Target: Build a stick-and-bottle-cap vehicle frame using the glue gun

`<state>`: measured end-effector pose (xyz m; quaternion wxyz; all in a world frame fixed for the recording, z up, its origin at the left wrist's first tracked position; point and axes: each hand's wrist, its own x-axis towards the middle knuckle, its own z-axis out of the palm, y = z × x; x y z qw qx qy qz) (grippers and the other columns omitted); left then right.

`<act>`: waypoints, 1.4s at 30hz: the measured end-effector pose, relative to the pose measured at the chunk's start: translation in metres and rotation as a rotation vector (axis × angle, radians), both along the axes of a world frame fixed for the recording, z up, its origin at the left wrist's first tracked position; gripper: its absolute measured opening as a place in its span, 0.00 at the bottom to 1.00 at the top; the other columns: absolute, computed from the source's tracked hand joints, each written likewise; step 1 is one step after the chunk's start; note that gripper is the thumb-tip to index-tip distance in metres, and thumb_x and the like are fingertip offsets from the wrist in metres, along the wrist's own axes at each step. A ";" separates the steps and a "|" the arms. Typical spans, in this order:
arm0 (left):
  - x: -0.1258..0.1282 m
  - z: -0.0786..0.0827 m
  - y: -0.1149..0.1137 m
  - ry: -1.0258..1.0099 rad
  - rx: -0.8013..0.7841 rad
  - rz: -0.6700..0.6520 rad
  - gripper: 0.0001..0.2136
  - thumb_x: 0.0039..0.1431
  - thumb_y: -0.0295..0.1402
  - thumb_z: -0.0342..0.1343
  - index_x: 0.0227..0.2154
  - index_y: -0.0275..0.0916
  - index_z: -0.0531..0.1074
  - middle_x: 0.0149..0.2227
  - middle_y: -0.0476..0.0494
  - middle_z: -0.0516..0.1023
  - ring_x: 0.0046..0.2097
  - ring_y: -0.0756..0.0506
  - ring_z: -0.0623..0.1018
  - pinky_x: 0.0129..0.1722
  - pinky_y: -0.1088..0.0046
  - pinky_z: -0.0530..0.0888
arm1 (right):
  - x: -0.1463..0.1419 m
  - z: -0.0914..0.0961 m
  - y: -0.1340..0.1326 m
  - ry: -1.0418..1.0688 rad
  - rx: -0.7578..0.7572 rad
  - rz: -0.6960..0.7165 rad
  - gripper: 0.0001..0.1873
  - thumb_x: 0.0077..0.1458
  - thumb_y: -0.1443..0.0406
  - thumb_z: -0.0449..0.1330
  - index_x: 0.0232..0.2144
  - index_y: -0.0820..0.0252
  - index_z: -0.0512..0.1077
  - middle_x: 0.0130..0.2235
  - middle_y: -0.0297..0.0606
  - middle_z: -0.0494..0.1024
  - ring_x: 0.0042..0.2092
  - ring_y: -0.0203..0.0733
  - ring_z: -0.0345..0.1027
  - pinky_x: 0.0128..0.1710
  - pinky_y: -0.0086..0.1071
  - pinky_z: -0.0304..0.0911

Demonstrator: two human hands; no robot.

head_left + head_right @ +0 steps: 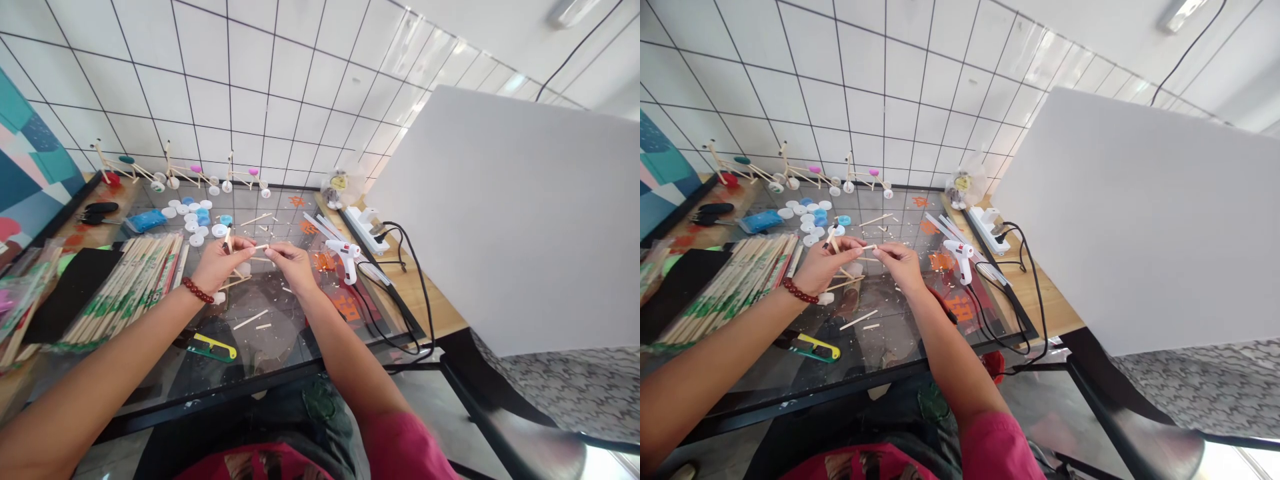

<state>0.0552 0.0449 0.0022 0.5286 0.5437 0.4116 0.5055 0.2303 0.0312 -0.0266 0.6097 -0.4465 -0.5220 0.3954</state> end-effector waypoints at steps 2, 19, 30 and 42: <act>0.000 0.000 0.000 0.013 0.003 0.002 0.14 0.40 0.43 0.73 0.23 0.41 0.77 0.40 0.39 0.82 0.48 0.37 0.79 0.52 0.56 0.74 | 0.000 0.000 0.000 -0.018 -0.009 -0.004 0.09 0.45 0.55 0.71 0.27 0.52 0.83 0.34 0.34 0.83 0.40 0.43 0.74 0.44 0.36 0.68; 0.001 -0.004 0.003 -0.014 0.012 0.021 0.14 0.39 0.42 0.73 0.22 0.40 0.77 0.38 0.40 0.83 0.44 0.39 0.80 0.49 0.57 0.75 | 0.003 -0.007 0.003 -0.026 -0.002 0.031 0.08 0.49 0.56 0.69 0.31 0.51 0.84 0.37 0.34 0.84 0.44 0.44 0.76 0.50 0.39 0.68; -0.001 -0.007 0.006 -0.023 0.012 0.011 0.14 0.40 0.42 0.73 0.23 0.40 0.77 0.38 0.40 0.83 0.44 0.39 0.79 0.49 0.58 0.74 | 0.002 -0.004 0.001 0.003 0.004 0.048 0.07 0.49 0.57 0.70 0.31 0.50 0.84 0.37 0.34 0.85 0.43 0.44 0.76 0.50 0.39 0.68; -0.001 -0.008 0.006 -0.004 0.019 0.019 0.14 0.40 0.43 0.73 0.22 0.40 0.77 0.38 0.40 0.82 0.45 0.39 0.79 0.51 0.58 0.73 | 0.002 -0.011 0.006 0.007 0.015 0.050 0.09 0.48 0.55 0.70 0.31 0.50 0.84 0.36 0.34 0.84 0.43 0.44 0.75 0.50 0.39 0.68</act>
